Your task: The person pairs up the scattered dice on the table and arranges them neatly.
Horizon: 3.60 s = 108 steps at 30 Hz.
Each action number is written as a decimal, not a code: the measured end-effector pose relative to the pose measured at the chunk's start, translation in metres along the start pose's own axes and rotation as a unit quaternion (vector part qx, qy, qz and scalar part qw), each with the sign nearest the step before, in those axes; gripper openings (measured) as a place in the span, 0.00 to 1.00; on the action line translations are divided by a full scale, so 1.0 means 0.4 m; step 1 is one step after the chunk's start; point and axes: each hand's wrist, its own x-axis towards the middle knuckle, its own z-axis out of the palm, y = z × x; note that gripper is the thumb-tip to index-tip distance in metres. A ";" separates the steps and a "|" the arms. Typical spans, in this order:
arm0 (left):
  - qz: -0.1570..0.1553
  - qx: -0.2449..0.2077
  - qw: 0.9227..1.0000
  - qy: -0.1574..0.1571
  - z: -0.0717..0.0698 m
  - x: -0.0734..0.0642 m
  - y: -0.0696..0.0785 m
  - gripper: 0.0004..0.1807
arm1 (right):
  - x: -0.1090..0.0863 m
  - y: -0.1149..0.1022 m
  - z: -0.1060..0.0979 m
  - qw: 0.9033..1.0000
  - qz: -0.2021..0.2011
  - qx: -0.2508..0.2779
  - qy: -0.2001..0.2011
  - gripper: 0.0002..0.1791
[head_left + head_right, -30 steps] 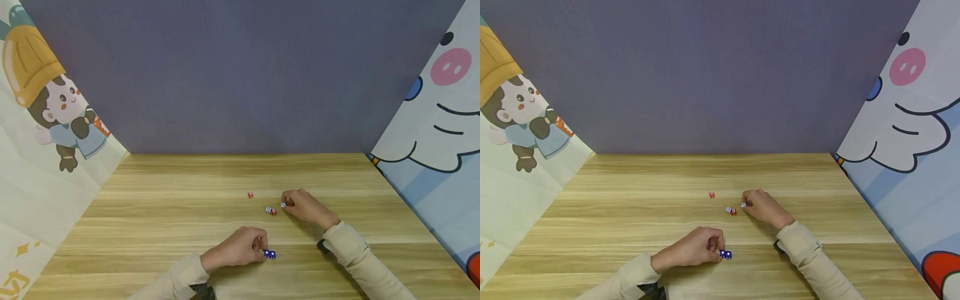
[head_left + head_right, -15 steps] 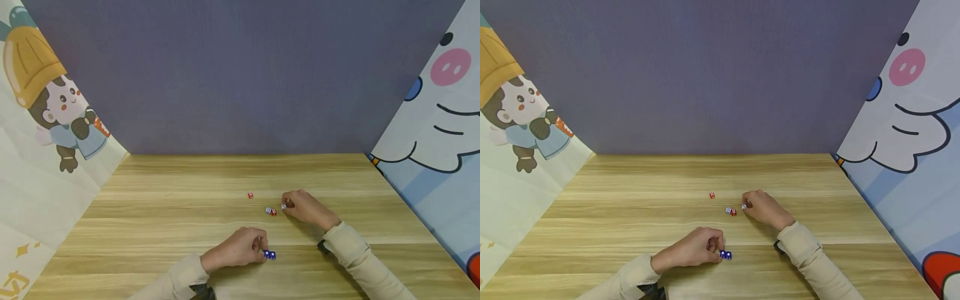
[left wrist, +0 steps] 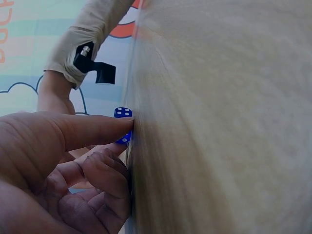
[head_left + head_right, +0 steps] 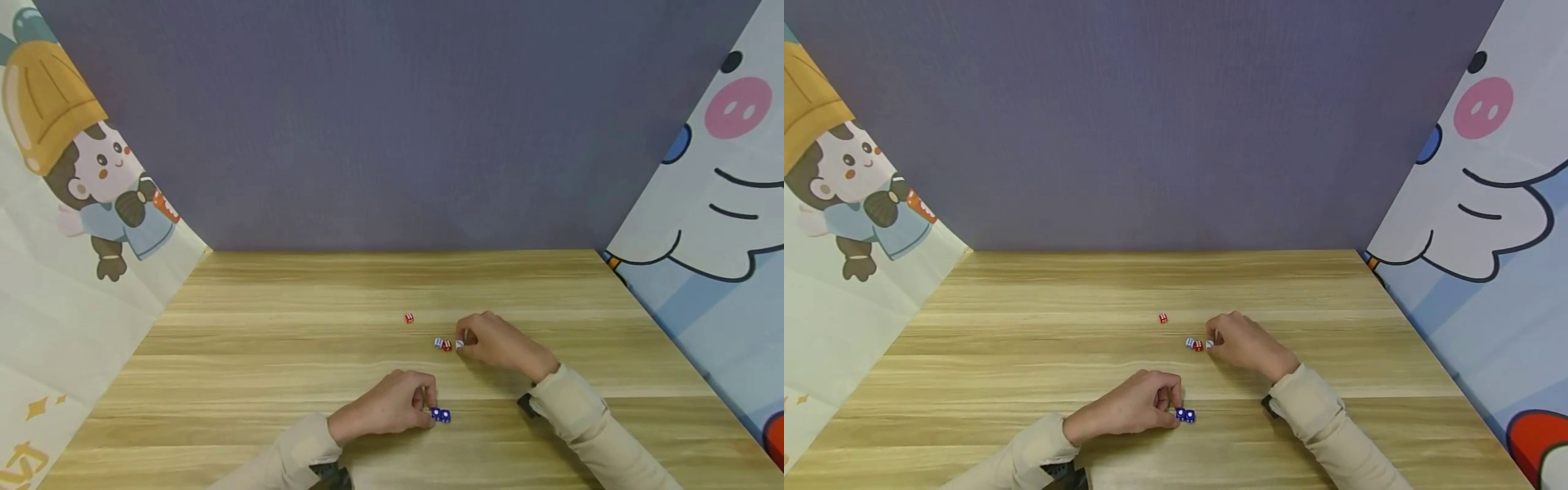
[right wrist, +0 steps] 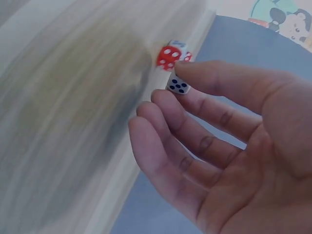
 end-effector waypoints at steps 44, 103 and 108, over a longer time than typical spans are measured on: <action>-0.003 -0.022 1.000 -0.004 -0.003 0.004 0.005 0.12 | -0.046 -0.076 0.068 0.997 -0.066 0.006 -0.024 0.09; -0.019 -0.033 0.998 -0.049 -0.110 0.053 0.007 0.12 | -0.049 -0.084 0.074 0.997 -0.074 0.014 -0.009 0.08; -0.010 -0.016 1.000 -0.022 -0.132 0.082 -0.003 0.11 | -0.046 -0.084 0.075 0.997 -0.066 0.022 -0.018 0.06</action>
